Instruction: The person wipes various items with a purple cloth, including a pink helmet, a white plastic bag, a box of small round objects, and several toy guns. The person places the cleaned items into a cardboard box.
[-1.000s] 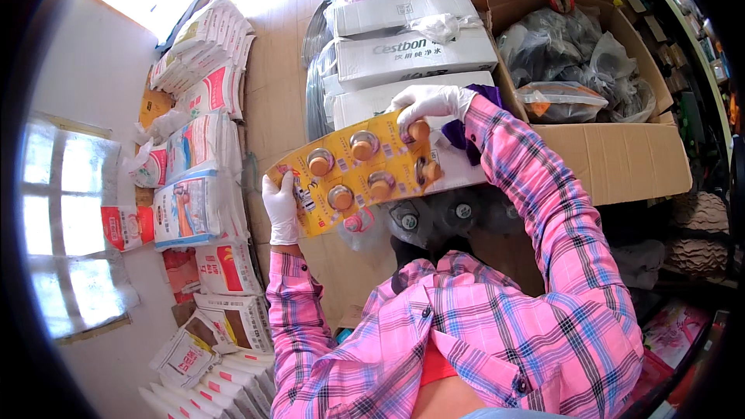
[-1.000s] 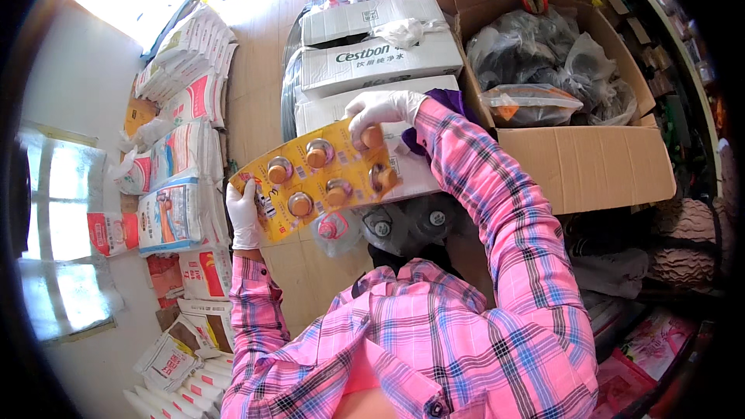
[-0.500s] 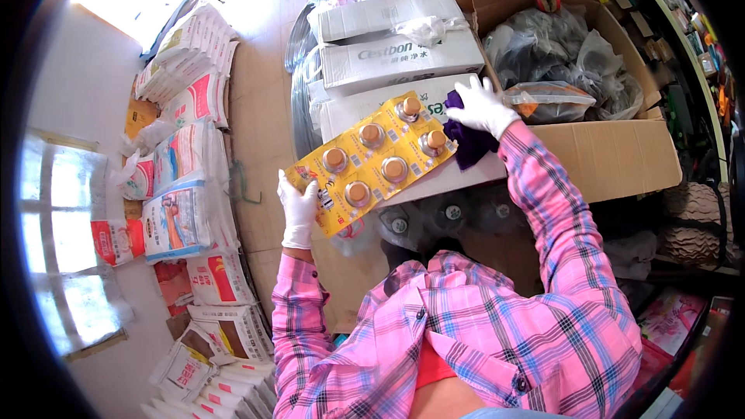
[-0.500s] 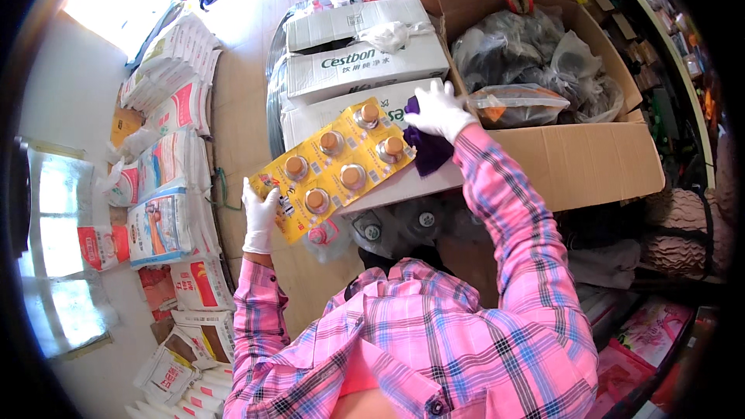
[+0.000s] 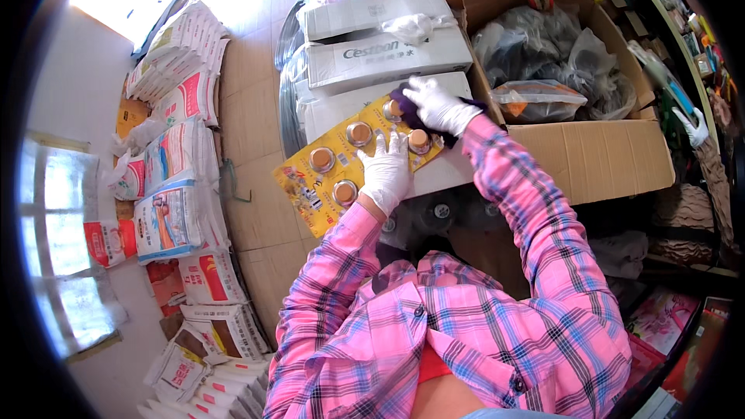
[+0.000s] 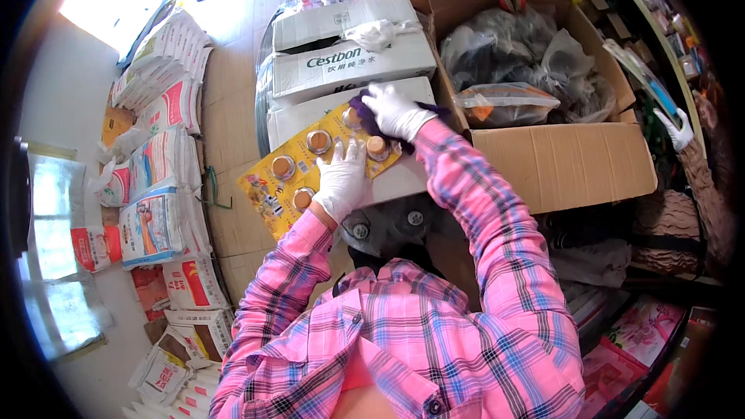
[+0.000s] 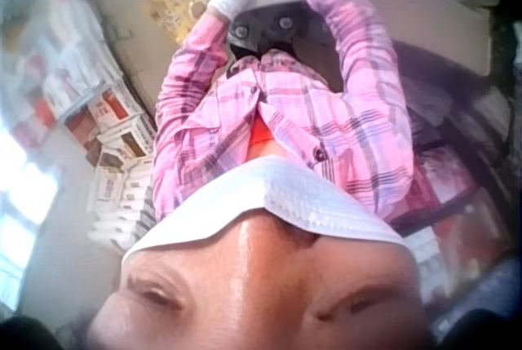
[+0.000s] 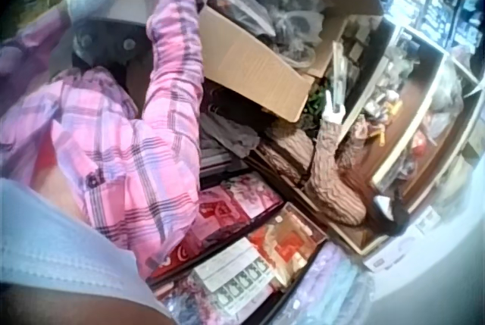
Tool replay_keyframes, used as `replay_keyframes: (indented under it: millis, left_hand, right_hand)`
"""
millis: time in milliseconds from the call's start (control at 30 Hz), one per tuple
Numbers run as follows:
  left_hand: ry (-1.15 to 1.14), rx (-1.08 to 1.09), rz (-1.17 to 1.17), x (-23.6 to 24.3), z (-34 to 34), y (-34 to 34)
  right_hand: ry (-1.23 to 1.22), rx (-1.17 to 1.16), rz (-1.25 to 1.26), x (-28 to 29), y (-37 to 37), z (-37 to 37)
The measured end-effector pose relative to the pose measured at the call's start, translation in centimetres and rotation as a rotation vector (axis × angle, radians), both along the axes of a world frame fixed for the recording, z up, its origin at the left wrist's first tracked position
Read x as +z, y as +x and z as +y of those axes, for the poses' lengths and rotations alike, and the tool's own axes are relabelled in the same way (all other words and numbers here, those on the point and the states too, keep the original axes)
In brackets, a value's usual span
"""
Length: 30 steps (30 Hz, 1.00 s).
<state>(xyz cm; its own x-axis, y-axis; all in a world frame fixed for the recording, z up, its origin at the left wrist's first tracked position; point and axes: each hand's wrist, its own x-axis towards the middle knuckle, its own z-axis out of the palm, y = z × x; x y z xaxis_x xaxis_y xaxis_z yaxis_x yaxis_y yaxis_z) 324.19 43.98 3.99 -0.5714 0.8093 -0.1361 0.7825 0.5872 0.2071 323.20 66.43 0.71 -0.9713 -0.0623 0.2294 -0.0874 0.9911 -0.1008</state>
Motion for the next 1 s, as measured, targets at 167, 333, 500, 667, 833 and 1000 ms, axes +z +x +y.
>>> replay_keyframes:
  millis: [167,333,500,667,833,1000]
  left_hand:
    - [-0.076,0.048,-0.049,-0.9,-0.8,-0.4]
    - [-0.084,0.017,-0.057,-0.2,-0.7,-0.6]
    - [0.003,0.006,-0.091,0.5,-0.9,-1.0]
    - [0.352,0.072,-0.133,-0.5,-4.3,-2.3]
    - [0.235,0.174,0.024,-2.8,-5.1,-2.2]
    - [0.323,0.202,0.097,-3.8,-5.5,-1.8]
  right_hand:
    - [0.071,0.023,-0.341,4.2,4.3,-4.4]
    - [0.058,0.165,-0.439,7.2,9.1,-3.0]
    - [-0.227,0.184,-0.702,11.6,8.3,-1.4]
    - [-0.368,0.004,-0.074,14.2,2.4,-7.1]
    - [0.400,-0.135,-0.363,2.6,-0.9,-13.2]
    - [0.512,-0.007,-0.296,2.6,4.9,-15.4]
